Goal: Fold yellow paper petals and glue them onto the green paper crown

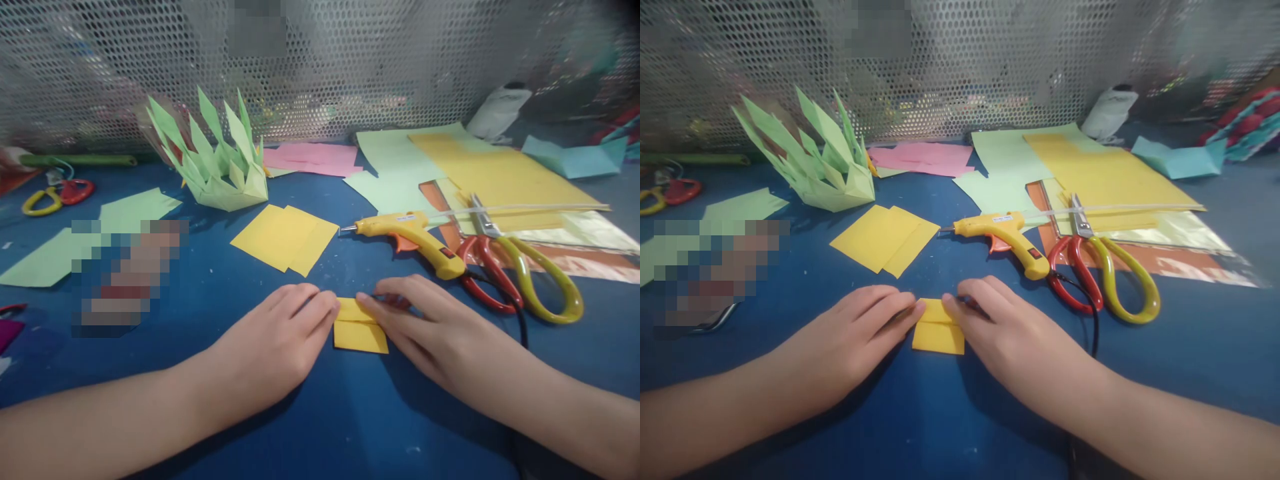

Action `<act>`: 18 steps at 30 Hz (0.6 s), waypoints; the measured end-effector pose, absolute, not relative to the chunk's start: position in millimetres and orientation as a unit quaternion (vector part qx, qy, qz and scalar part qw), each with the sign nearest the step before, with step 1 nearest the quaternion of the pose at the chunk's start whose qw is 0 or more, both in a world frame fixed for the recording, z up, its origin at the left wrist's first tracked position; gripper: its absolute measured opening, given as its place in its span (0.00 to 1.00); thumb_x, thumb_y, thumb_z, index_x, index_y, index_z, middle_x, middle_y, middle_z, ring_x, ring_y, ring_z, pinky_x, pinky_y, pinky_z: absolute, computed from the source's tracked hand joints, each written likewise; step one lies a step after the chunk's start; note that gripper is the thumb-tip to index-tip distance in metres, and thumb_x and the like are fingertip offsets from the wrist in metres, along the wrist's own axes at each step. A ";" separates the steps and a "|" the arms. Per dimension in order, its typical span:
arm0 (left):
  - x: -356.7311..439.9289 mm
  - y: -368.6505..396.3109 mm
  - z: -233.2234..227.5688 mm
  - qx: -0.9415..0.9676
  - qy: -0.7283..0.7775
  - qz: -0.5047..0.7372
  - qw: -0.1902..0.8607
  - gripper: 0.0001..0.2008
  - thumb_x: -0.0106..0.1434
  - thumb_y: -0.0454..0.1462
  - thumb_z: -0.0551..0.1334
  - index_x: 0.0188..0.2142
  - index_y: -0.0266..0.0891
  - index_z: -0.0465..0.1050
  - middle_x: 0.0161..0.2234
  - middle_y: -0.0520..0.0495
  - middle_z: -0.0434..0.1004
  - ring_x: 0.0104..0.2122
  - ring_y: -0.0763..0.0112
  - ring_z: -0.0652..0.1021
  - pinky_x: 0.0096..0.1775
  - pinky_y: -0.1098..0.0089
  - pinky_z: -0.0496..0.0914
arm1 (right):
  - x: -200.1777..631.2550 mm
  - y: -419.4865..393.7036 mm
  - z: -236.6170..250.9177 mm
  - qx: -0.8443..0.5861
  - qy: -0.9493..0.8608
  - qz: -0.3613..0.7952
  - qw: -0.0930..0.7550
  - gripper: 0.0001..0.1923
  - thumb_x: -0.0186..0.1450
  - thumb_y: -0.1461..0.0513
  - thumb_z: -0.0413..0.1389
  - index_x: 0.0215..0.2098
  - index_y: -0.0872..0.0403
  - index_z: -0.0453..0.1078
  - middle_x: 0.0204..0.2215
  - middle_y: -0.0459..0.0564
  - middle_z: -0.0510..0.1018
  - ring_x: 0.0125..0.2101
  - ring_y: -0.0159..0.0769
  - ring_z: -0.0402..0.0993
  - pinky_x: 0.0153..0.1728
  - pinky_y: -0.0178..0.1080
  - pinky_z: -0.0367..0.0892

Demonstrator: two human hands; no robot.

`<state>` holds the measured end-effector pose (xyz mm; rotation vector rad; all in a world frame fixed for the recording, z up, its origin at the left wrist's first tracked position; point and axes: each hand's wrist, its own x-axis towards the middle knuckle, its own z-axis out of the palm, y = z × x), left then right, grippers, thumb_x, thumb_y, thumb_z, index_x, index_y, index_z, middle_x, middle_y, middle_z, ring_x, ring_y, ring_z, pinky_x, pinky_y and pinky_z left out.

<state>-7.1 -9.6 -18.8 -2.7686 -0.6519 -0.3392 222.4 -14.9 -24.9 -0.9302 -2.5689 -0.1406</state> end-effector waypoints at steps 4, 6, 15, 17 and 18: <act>-8.7 -11.5 -21.4 -0.955 -0.224 -0.128 0.144 0.16 0.65 0.25 0.48 0.48 0.24 0.70 0.46 0.36 0.76 0.45 0.58 0.74 0.45 0.60 0.71 | 224.7 -19.0 -21.4 -0.347 -0.914 -0.046 0.205 0.17 0.70 0.67 0.42 0.36 0.60 0.73 0.28 0.53 0.72 0.28 0.33 0.70 0.30 0.35 0.69; -9.4 -12.7 -22.3 -0.955 -0.222 -0.128 0.150 0.17 0.65 0.25 0.48 0.48 0.24 0.70 0.46 0.36 0.76 0.44 0.58 0.75 0.45 0.59 0.71 | 225.8 -21.1 -20.5 -0.367 -0.907 -0.007 0.206 0.17 0.70 0.66 0.42 0.34 0.59 0.71 0.28 0.50 0.72 0.27 0.30 0.69 0.30 0.32 0.68; -9.8 -15.0 -20.2 -0.962 -0.181 -0.087 0.184 0.18 0.67 0.27 0.46 0.50 0.27 0.69 0.47 0.37 0.77 0.42 0.60 0.76 0.46 0.59 0.67 | 228.2 -26.2 -21.2 -0.298 -0.936 -0.095 0.164 0.18 0.70 0.69 0.41 0.42 0.62 0.73 0.43 0.53 0.79 0.43 0.40 0.71 0.43 0.42 0.69; -9.8 -16.1 -20.7 -0.962 -0.180 -0.078 0.189 0.19 0.67 0.27 0.45 0.51 0.27 0.69 0.47 0.37 0.77 0.45 0.59 0.75 0.47 0.58 0.66 | 228.4 -28.3 -22.3 -0.292 -0.936 -0.119 0.155 0.20 0.70 0.69 0.39 0.44 0.61 0.73 0.44 0.52 0.79 0.44 0.41 0.72 0.44 0.44 0.68; -9.7 -16.8 -21.1 -0.962 -0.179 -0.074 0.191 0.19 0.67 0.28 0.45 0.51 0.26 0.69 0.48 0.37 0.76 0.46 0.59 0.74 0.47 0.58 0.65 | 228.4 -29.4 -22.9 -0.292 -0.935 -0.125 0.155 0.21 0.70 0.69 0.38 0.44 0.61 0.73 0.44 0.52 0.79 0.44 0.40 0.72 0.44 0.44 0.68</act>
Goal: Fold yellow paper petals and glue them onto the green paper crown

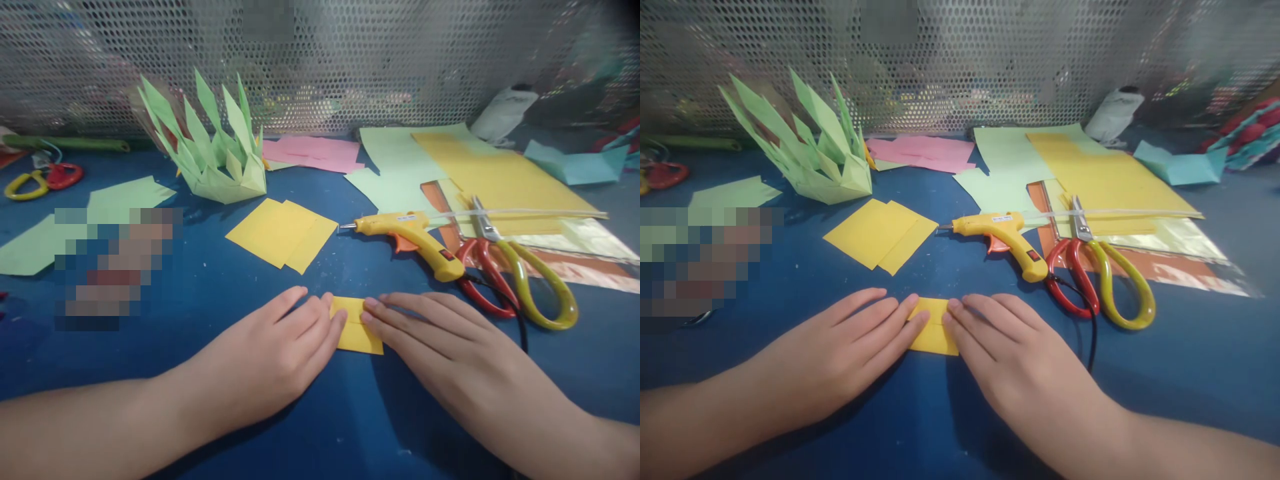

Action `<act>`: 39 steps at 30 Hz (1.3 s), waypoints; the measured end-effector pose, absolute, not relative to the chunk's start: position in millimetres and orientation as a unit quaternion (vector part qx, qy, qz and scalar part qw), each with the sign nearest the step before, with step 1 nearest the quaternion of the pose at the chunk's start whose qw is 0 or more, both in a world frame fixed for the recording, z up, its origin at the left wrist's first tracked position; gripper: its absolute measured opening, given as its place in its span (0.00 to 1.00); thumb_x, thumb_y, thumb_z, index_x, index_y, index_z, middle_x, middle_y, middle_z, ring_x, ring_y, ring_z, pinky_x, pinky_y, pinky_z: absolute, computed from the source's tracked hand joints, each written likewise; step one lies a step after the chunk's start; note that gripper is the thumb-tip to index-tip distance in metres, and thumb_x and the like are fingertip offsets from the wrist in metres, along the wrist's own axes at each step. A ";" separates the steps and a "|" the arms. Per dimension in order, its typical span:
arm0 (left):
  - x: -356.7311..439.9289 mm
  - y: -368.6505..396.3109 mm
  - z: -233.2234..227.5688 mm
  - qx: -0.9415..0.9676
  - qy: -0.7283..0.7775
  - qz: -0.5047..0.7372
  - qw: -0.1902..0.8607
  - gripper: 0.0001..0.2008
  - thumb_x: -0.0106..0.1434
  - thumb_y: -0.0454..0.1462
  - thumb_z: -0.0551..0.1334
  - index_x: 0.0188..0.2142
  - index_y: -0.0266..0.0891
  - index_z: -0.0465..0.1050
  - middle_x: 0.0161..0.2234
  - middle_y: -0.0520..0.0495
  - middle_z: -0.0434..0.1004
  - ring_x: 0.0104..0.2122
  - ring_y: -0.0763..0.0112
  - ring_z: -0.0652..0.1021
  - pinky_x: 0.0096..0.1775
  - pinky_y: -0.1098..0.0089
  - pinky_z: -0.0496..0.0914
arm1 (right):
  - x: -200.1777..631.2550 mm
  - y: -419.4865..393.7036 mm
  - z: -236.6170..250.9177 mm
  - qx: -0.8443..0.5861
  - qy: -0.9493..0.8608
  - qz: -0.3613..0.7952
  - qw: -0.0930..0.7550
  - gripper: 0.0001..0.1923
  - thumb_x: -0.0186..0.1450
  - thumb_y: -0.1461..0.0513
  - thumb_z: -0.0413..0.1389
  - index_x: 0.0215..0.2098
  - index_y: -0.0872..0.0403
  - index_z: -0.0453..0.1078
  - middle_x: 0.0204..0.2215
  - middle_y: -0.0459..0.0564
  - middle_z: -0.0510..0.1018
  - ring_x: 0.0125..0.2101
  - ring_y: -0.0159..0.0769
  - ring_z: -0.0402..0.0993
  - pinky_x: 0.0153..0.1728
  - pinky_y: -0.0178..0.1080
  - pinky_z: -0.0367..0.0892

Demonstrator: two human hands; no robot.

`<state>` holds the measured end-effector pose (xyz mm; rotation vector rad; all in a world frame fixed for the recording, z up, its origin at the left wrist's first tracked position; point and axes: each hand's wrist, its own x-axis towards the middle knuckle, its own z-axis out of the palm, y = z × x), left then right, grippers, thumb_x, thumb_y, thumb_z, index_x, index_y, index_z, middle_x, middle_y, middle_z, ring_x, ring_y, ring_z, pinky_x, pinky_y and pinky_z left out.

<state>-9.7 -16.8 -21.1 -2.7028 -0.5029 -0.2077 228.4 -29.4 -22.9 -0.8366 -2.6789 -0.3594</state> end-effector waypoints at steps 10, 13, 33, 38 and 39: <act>-7.2 -17.3 -22.2 -0.957 -0.213 -0.122 0.151 0.17 0.66 0.25 0.47 0.49 0.27 0.71 0.48 0.38 0.76 0.44 0.61 0.76 0.45 0.61 0.69 | 228.7 -29.7 -20.9 -0.317 -0.930 -0.091 0.161 0.18 0.71 0.67 0.41 0.46 0.60 0.73 0.44 0.49 0.79 0.44 0.40 0.75 0.41 0.45 0.72; -7.4 -14.5 -22.0 -0.956 -0.222 -0.138 0.136 0.17 0.67 0.26 0.48 0.47 0.28 0.71 0.46 0.37 0.77 0.41 0.62 0.76 0.44 0.61 0.71 | 229.7 -27.9 -22.0 -0.326 -0.927 -0.059 0.176 0.17 0.70 0.67 0.42 0.46 0.59 0.72 0.44 0.49 0.79 0.44 0.40 0.75 0.41 0.45 0.72; -6.2 -15.5 -18.9 -0.965 -0.213 -0.091 0.122 0.17 0.66 0.27 0.49 0.52 0.29 0.70 0.52 0.34 0.73 0.44 0.58 0.75 0.44 0.57 0.71 | 236.6 -24.9 -24.7 -0.316 -0.937 -0.068 0.131 0.19 0.68 0.70 0.41 0.50 0.61 0.70 0.48 0.53 0.77 0.44 0.41 0.73 0.39 0.43 0.74; -5.7 -19.3 -20.1 -0.966 -0.191 -0.119 0.130 0.17 0.66 0.26 0.48 0.48 0.26 0.72 0.48 0.34 0.76 0.43 0.54 0.77 0.41 0.57 0.73 | 235.9 -23.0 -25.2 -0.321 -0.934 -0.059 0.142 0.19 0.69 0.69 0.41 0.50 0.61 0.71 0.48 0.53 0.77 0.42 0.39 0.74 0.39 0.40 0.75; -5.6 -20.5 -20.7 -0.964 -0.193 -0.124 0.131 0.17 0.66 0.26 0.48 0.47 0.25 0.73 0.47 0.34 0.76 0.43 0.54 0.77 0.41 0.58 0.73 | 235.4 -22.2 -24.9 -0.323 -0.933 -0.052 0.148 0.19 0.68 0.70 0.42 0.49 0.60 0.71 0.47 0.53 0.77 0.42 0.38 0.74 0.39 0.40 0.75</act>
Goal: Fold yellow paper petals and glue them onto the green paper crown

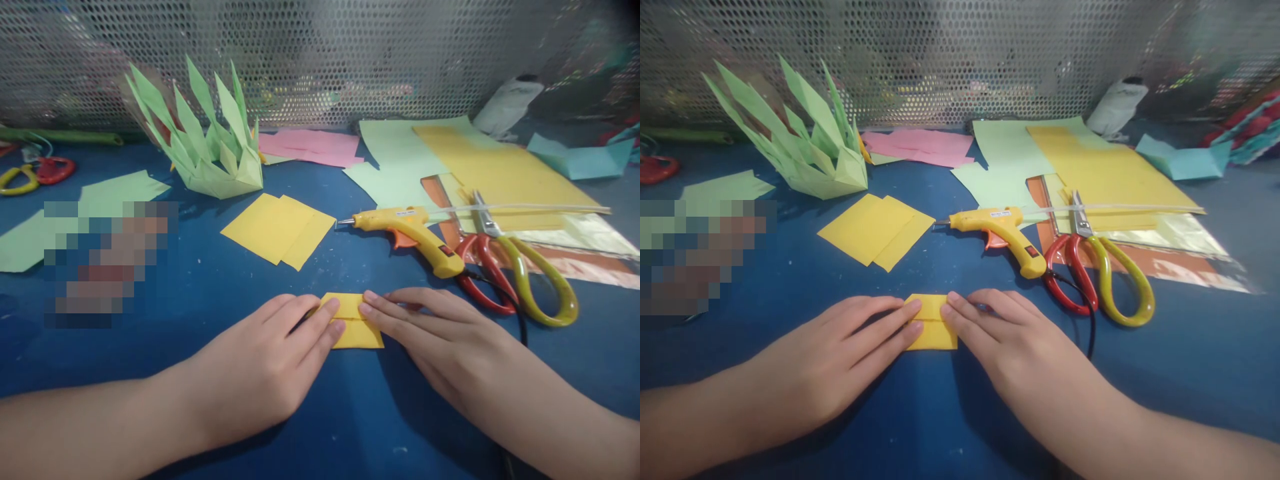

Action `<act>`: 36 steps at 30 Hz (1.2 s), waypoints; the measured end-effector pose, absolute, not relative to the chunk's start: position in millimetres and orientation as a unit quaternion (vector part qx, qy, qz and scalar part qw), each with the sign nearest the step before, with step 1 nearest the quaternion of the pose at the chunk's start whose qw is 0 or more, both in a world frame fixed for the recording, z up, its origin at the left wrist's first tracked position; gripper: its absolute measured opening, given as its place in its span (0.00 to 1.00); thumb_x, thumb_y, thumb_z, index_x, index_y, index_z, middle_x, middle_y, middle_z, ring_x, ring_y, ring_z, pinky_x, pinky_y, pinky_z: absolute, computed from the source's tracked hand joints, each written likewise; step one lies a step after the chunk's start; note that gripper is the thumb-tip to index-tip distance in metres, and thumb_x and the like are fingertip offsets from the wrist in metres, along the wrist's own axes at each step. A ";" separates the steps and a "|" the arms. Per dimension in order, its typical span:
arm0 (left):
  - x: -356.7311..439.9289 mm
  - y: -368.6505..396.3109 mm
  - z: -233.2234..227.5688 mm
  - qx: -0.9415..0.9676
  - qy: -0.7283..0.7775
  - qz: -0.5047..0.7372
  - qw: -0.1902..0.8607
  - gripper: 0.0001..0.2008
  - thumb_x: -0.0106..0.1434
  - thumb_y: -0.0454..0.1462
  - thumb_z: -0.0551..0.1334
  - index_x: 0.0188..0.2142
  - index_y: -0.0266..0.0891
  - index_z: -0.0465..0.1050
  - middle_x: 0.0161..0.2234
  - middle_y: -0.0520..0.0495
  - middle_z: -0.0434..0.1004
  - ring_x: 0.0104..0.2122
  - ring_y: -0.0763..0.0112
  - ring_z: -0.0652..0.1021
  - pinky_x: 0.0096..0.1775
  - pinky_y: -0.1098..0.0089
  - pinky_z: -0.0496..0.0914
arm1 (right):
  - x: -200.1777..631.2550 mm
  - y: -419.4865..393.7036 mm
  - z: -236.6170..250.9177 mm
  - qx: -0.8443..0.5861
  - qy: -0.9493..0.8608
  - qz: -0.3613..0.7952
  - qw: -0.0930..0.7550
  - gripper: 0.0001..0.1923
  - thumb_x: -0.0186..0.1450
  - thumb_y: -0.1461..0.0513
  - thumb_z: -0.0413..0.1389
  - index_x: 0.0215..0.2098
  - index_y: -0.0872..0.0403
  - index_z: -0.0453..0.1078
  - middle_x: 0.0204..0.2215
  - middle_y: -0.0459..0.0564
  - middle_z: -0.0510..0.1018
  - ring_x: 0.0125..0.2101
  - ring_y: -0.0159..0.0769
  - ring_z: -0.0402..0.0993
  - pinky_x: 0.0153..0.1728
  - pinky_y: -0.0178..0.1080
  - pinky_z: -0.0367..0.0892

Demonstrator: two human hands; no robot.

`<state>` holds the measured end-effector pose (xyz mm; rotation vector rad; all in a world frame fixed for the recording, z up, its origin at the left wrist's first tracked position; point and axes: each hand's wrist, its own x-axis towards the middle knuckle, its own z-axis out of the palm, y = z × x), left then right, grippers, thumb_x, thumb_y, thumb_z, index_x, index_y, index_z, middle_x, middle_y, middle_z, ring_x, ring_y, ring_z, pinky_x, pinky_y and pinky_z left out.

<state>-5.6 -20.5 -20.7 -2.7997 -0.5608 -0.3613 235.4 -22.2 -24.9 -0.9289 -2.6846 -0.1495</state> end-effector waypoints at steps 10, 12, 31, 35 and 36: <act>-4.6 -21.9 -23.0 -0.958 -0.221 -0.128 0.127 0.16 0.67 0.27 0.48 0.46 0.28 0.73 0.48 0.35 0.76 0.45 0.58 0.76 0.43 0.61 0.71 | 233.9 -18.1 -23.1 -0.347 -0.917 0.018 0.196 0.17 0.66 0.71 0.46 0.45 0.58 0.74 0.43 0.52 0.80 0.40 0.36 0.75 0.37 0.36 0.76; -4.3 -19.1 -22.2 -0.958 -0.229 -0.130 0.116 0.18 0.68 0.27 0.46 0.45 0.30 0.74 0.48 0.35 0.75 0.43 0.59 0.75 0.40 0.62 0.70 | 234.7 -20.0 -23.1 -0.348 -0.921 -0.005 0.178 0.18 0.66 0.71 0.45 0.46 0.58 0.73 0.44 0.53 0.79 0.41 0.38 0.74 0.38 0.39 0.76; -9.4 -15.1 -31.0 -0.945 -0.294 -0.139 -0.031 0.22 0.61 0.24 0.49 0.54 0.31 0.65 0.53 0.40 0.69 0.44 0.61 0.66 0.46 0.61 0.67 | 240.0 -27.6 -15.9 -0.351 -0.915 -0.140 0.143 0.15 0.68 0.66 0.45 0.50 0.62 0.68 0.19 0.49 0.70 0.27 0.41 0.64 0.38 0.46 0.62; -9.8 -14.1 -32.5 -0.944 -0.305 -0.117 -0.039 0.25 0.59 0.27 0.50 0.56 0.34 0.64 0.56 0.42 0.66 0.44 0.59 0.64 0.47 0.57 0.65 | 233.5 -30.8 -14.3 -0.335 -0.919 -0.150 0.141 0.16 0.69 0.65 0.45 0.39 0.61 0.74 0.29 0.54 0.77 0.33 0.45 0.64 0.40 0.48 0.59; -10.1 -13.6 -32.4 -0.947 -0.298 -0.115 -0.037 0.25 0.60 0.27 0.50 0.57 0.35 0.63 0.56 0.43 0.66 0.43 0.59 0.64 0.46 0.57 0.64 | 232.1 -31.3 -14.3 -0.334 -0.919 -0.155 0.139 0.17 0.69 0.65 0.44 0.36 0.60 0.75 0.30 0.54 0.78 0.34 0.46 0.64 0.39 0.48 0.58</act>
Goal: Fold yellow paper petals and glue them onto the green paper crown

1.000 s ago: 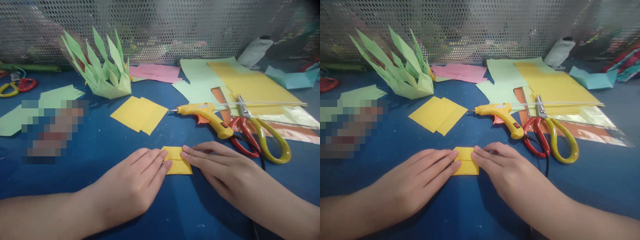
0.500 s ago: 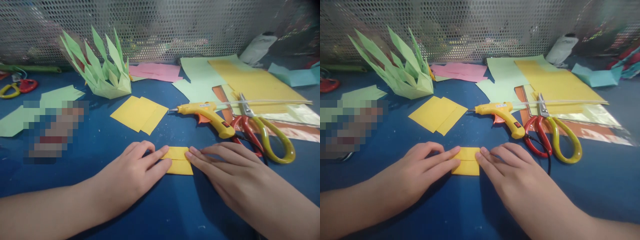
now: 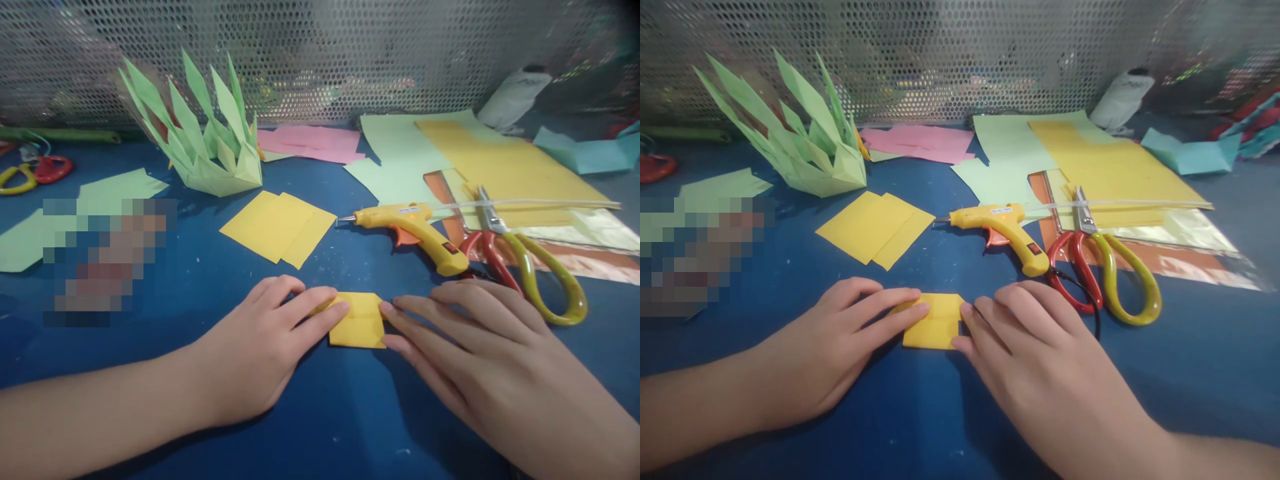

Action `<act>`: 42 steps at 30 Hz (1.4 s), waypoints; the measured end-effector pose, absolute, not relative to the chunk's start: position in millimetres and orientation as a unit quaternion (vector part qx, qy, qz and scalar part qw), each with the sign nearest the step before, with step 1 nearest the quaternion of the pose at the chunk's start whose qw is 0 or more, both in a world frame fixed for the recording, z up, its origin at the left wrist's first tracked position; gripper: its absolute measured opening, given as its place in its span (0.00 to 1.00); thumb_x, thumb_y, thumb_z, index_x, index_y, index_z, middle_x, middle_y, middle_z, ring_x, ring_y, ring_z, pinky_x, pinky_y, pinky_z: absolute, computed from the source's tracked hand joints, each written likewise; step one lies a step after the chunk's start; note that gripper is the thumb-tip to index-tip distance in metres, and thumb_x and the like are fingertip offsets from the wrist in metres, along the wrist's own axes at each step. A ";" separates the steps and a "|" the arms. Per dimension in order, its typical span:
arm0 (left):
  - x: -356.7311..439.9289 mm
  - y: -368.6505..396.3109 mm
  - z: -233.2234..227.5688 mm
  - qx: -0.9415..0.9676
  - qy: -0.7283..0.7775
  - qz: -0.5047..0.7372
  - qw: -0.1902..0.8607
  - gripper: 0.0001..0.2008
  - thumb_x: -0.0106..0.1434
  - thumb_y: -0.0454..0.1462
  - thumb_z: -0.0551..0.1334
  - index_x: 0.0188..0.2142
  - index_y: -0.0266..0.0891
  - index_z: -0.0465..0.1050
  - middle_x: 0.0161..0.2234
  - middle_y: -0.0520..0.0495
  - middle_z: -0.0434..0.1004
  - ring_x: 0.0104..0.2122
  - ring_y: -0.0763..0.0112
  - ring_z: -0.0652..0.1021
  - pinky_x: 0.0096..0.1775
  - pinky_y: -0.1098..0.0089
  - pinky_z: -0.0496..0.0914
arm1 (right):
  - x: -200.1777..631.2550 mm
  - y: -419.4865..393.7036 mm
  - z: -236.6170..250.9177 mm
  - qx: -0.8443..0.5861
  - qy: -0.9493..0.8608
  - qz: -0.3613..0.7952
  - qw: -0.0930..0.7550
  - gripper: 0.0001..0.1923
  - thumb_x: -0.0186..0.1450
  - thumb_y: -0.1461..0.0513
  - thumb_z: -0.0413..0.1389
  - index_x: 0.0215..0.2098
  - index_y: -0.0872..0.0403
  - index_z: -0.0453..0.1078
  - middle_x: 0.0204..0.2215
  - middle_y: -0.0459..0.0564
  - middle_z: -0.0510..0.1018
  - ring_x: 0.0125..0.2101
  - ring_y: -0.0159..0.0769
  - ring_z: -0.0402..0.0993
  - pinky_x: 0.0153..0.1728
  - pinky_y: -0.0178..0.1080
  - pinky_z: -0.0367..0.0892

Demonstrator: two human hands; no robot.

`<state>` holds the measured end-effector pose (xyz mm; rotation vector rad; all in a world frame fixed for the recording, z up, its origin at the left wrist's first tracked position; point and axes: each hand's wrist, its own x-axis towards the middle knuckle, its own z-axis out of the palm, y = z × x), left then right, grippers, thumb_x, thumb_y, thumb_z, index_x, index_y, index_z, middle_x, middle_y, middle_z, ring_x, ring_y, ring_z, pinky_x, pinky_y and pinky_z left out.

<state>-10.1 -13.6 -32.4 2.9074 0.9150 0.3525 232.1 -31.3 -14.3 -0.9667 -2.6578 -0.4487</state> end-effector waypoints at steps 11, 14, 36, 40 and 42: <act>-7.7 -9.5 -29.9 0.942 0.298 0.130 0.083 0.21 0.65 0.29 0.48 0.54 0.46 0.65 0.49 0.47 0.69 0.40 0.63 0.64 0.45 0.59 0.60 | 232.6 -28.7 -16.9 -0.377 -0.903 -0.082 0.191 0.12 0.68 0.63 0.50 0.35 0.59 0.74 0.32 0.52 0.77 0.36 0.43 0.65 0.40 0.45 0.61; -6.4 -8.0 -28.7 0.941 0.298 0.124 0.104 0.22 0.64 0.29 0.48 0.55 0.44 0.64 0.48 0.45 0.69 0.41 0.62 0.64 0.45 0.59 0.60 | 230.4 -30.1 -20.1 -0.371 -0.904 -0.030 0.209 0.11 0.66 0.59 0.53 0.43 0.58 0.70 0.39 0.52 0.75 0.39 0.41 0.66 0.43 0.44 0.62; -13.0 -6.4 -24.1 0.933 0.273 0.190 0.138 0.16 0.63 0.41 0.57 0.47 0.33 0.70 0.37 0.42 0.71 0.38 0.63 0.67 0.42 0.62 0.64 | 231.3 -18.7 -24.6 -0.325 -0.911 0.082 0.241 0.09 0.66 0.71 0.49 0.34 0.52 0.67 0.37 0.50 0.69 0.38 0.35 0.64 0.40 0.40 0.63; -14.1 -4.7 -26.6 0.934 0.258 0.206 0.136 0.12 0.63 0.38 0.58 0.43 0.34 0.72 0.43 0.40 0.73 0.46 0.60 0.70 0.48 0.61 0.64 | 234.8 -13.3 -21.6 -0.350 -0.910 -0.001 0.222 0.07 0.65 0.69 0.50 0.34 0.53 0.68 0.39 0.53 0.70 0.40 0.39 0.65 0.42 0.43 0.62; -14.6 -4.1 -28.4 0.937 0.245 0.201 0.147 0.12 0.63 0.38 0.58 0.44 0.33 0.70 0.50 0.38 0.71 0.53 0.59 0.68 0.53 0.60 0.62 | 235.1 -13.1 -19.4 -0.361 -0.906 -0.008 0.219 0.04 0.64 0.65 0.52 0.34 0.53 0.69 0.40 0.54 0.70 0.40 0.41 0.65 0.43 0.45 0.62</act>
